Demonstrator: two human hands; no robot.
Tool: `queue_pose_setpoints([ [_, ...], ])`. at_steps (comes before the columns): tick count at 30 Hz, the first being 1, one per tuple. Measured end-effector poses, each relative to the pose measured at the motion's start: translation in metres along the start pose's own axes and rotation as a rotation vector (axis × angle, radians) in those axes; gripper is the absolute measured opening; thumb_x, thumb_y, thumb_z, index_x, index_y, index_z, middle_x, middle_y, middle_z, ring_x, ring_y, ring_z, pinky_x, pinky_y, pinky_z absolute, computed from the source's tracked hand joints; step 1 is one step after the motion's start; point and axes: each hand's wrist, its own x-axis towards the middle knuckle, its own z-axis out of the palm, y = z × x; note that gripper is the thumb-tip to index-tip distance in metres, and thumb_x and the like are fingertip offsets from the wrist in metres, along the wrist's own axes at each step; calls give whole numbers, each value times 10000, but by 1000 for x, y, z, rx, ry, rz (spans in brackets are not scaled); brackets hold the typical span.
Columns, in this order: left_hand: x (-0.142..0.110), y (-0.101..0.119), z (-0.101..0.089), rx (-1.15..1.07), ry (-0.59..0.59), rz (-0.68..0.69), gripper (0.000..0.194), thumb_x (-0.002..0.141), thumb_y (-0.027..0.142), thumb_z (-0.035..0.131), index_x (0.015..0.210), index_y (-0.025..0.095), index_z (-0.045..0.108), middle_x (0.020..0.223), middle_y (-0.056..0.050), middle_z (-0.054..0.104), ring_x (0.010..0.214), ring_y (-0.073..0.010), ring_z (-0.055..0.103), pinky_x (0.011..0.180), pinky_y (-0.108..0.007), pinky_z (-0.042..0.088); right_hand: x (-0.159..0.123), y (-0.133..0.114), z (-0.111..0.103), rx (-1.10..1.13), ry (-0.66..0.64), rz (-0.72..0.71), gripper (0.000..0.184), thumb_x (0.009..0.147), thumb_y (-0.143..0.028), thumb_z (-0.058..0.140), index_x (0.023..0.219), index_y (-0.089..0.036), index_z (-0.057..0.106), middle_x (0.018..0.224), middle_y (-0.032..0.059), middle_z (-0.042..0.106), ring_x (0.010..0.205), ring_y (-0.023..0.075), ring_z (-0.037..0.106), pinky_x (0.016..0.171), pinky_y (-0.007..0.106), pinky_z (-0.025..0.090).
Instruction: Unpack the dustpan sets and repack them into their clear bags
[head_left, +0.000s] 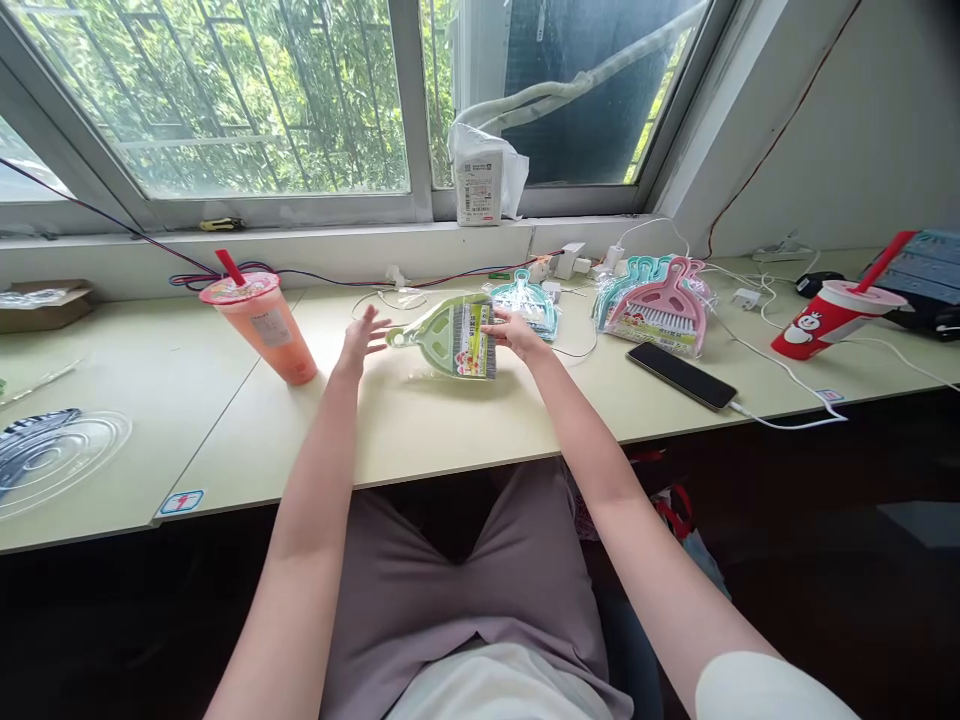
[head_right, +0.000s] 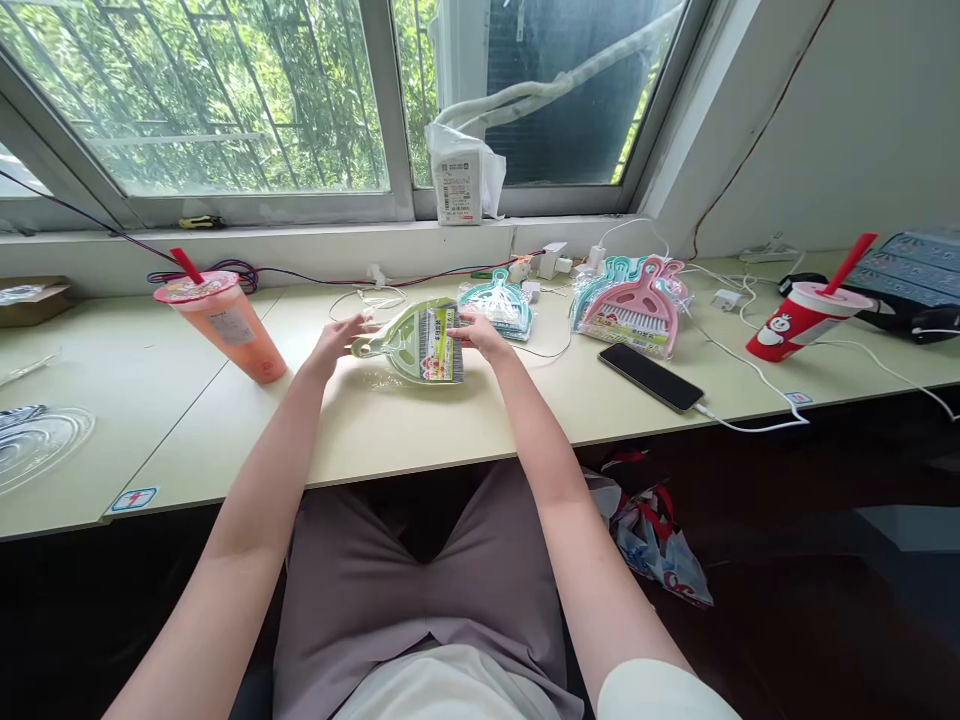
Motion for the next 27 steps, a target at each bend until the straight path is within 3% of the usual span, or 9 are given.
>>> queue_pose_setpoints([
  [3, -8, 1, 13, 136, -166, 29, 659, 652, 657, 826, 1044, 132, 756, 1026, -177, 767, 829, -232, 714, 658, -283, 525, -1, 1, -1, -73, -67, 19, 280, 752, -23, 757, 995, -161, 734, 923, 42, 784, 845, 179, 740, 963, 409, 606],
  [5, -10, -2, 16, 173, -155, 30, 546, 613, 560, 876, 926, 128, 758, 906, -155, 770, 709, -189, 680, 593, -252, 480, 0, 1, -2, -86, -92, 16, 270, 753, -25, 756, 987, -160, 739, 928, 40, 784, 837, 173, 737, 962, 406, 605],
  [10, 1, -8, -6, 110, 33, 17, 328, 696, 414, 799, 867, 157, 688, 853, -81, 747, 621, -130, 646, 558, -213, 430, 3, -1, -12, -14, -47, 11, 320, 758, -6, 748, 1036, -162, 711, 881, 29, 776, 788, 156, 734, 898, 353, 625],
  [15, 12, -11, -25, 244, 339, 48, 205, 750, 338, 738, 762, 181, 607, 712, -18, 640, 647, -147, 596, 524, -215, 374, 7, -3, -19, 148, 195, -7, 247, 802, 17, 693, 960, -169, 659, 787, -5, 744, 678, 115, 705, 798, 270, 634],
  [17, 13, -11, -23, 282, 376, 10, 195, 773, 304, 711, 708, 190, 567, 587, 7, 539, 592, -152, 556, 503, -224, 367, 9, -2, -20, 220, 275, -19, 236, 817, 19, 670, 934, -182, 636, 763, -23, 731, 664, 107, 700, 765, 247, 633],
  [19, 14, -11, -17, 189, 324, -66, 175, 820, 264, 657, 706, 193, 544, 506, 41, 433, 483, -123, 466, 450, -212, 325, 11, 0, -22, 280, 322, -37, 235, 830, 19, 650, 928, -192, 623, 759, -38, 723, 660, 95, 697, 735, 216, 625],
  [21, 13, -10, -13, 10, 265, -154, 147, 870, 227, 597, 745, 189, 531, 499, 48, 438, 425, -92, 419, 417, -184, 317, 13, 2, -24, 321, 345, -51, 235, 842, 14, 634, 939, -199, 621, 760, -50, 718, 664, 85, 697, 716, 190, 616],
  [24, 11, -8, -12, -261, 246, -199, 119, 933, 166, 520, 818, 188, 496, 665, -34, 640, 548, -94, 611, 507, -151, 471, 15, 5, -26, 356, 355, -64, 227, 850, -1, 624, 950, -204, 623, 766, -52, 715, 687, 83, 706, 713, 176, 614],
  [27, 9, -7, -16, -412, 234, -171, 136, 964, 119, 472, 851, 193, 465, 848, -95, 721, 758, -126, 730, 649, -157, 565, 15, 7, -25, 358, 354, -69, 225, 836, -10, 641, 945, -206, 620, 794, -44, 726, 707, 85, 711, 730, 182, 622],
])
